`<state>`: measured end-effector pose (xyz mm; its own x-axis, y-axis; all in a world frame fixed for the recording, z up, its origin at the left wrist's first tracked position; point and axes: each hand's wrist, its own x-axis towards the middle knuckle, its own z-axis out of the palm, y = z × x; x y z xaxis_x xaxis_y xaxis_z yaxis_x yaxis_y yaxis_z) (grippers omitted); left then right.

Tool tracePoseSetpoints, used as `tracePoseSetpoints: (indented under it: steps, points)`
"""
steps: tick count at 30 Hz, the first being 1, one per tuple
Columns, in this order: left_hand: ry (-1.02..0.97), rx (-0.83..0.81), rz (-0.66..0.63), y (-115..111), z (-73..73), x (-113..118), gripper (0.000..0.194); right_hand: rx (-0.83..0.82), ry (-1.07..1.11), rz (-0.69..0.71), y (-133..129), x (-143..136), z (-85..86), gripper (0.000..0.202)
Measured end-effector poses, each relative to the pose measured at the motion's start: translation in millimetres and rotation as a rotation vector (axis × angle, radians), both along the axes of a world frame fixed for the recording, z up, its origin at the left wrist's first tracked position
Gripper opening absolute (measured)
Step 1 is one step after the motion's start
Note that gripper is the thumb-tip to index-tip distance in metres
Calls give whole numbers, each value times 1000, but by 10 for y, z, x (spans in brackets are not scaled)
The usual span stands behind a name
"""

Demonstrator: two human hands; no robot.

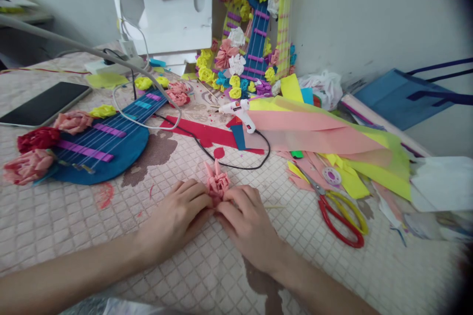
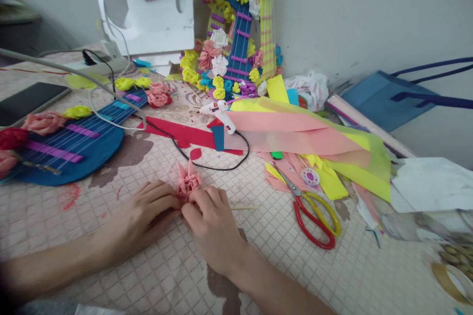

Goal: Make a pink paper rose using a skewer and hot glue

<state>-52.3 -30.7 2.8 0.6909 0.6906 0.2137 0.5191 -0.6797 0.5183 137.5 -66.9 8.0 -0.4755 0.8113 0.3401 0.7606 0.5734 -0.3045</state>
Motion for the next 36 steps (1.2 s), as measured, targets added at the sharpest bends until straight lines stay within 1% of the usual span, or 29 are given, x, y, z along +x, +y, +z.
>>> tracePoseSetpoints:
  steps: [5, 10, 13, 16, 19, 24, 28, 30, 34, 36]
  points:
    - [11, 32, 7, 0, 30, 25, 16, 14, -52, 6, 20, -7, -72, 14]
    - [-15, 145, 30, -25, 42, 7, 11, 50, -85, 12, 24, -19, -89, 16]
    - [-16, 231, -13, -33, 34, -18, 11, 49, -92, 3, 17, -28, -78, 16]
    - [5, 276, -58, -30, 28, -27, 14, 32, -93, -6, 9, -34, -73, 19]
    - [28, 298, -78, -24, 30, -18, 20, 17, -73, -11, -1, -33, -73, 18]
    - [76, 299, -72, -32, 36, -3, 28, 15, 18, -32, -26, -28, -64, 13]
    - [95, 309, -57, -43, 53, 1, 32, 43, -2, -16, -27, -28, -68, 14]
    - [94, 303, -48, -44, 64, -1, 32, 59, -23, -17, -19, -28, -75, 16]
    - [36, 316, -11, -36, 60, -11, 22, 74, -61, -29, -7, -28, -83, 19]
    - [14, 340, -8, -31, 51, -13, 25, 80, -56, -31, -9, -28, -80, 19]
